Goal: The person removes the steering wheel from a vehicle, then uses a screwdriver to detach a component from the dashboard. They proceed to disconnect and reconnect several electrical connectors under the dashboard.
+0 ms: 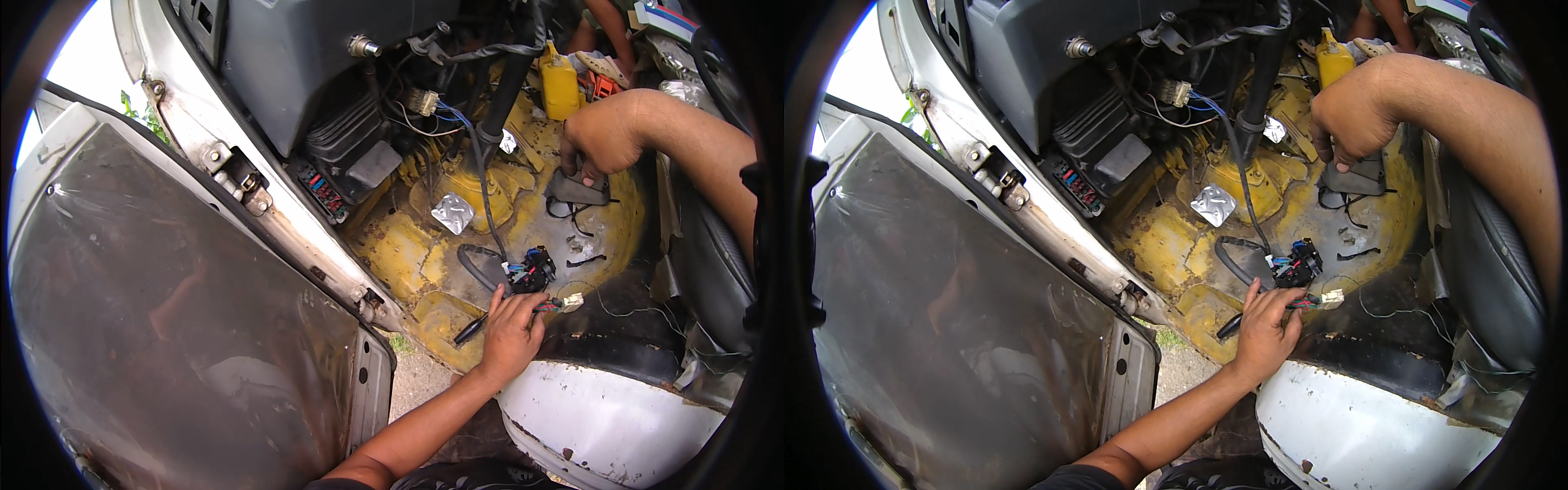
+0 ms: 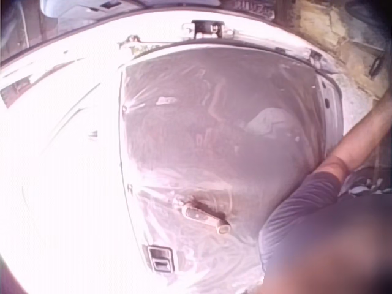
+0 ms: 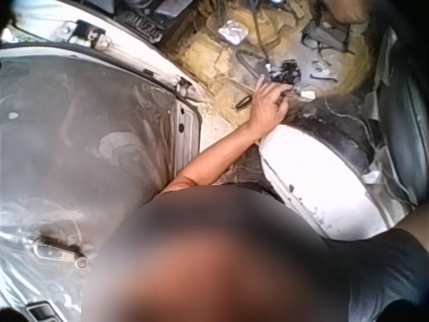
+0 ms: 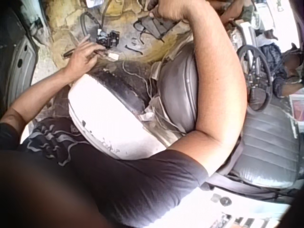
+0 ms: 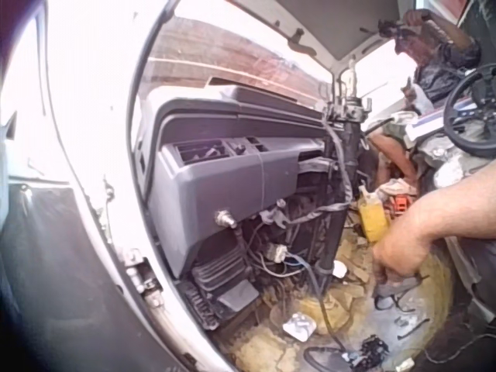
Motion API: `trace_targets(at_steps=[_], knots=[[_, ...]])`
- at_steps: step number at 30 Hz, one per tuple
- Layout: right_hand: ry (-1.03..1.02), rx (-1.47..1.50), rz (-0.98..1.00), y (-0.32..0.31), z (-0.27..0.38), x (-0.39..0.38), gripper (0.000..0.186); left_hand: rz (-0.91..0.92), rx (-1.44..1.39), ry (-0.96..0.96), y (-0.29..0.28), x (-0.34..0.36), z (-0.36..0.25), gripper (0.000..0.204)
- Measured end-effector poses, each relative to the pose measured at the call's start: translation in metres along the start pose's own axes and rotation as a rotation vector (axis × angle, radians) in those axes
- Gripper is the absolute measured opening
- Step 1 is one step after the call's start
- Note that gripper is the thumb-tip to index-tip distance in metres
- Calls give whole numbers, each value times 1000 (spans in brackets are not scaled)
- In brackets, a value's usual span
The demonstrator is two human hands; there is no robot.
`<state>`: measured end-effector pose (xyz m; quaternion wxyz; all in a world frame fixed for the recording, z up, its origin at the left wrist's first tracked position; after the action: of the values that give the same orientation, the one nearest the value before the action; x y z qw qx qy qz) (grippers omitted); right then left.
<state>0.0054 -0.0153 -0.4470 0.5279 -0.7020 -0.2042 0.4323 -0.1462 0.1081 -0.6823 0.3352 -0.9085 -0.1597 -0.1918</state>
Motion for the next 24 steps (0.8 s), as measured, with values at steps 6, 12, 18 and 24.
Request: trace_targets(at_steps=[6,12,18,24], knots=[[-10,-6,70,4,-3,2,53,1,1,-2,0,0,0,34],[14,19,69,5,0,0,56,13,2,-15,0,0,0,33],[-11,-3,74,5,-1,1,59,13,-2,-20,2,0,2,32],[-7,13,83,6,-2,1,63,11,-12,-20,2,0,3,32]])
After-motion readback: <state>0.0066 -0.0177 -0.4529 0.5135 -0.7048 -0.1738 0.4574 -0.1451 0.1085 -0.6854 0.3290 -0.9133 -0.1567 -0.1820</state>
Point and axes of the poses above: each hand's wrist, its own x-axis towards the middle knuckle, its own y-axis out of the palm, z = x × y, the point moved 7 cm from there along x, towards the middle knuckle, and after that the axes turned 15 degrees about -y, right-handed, at the moved point
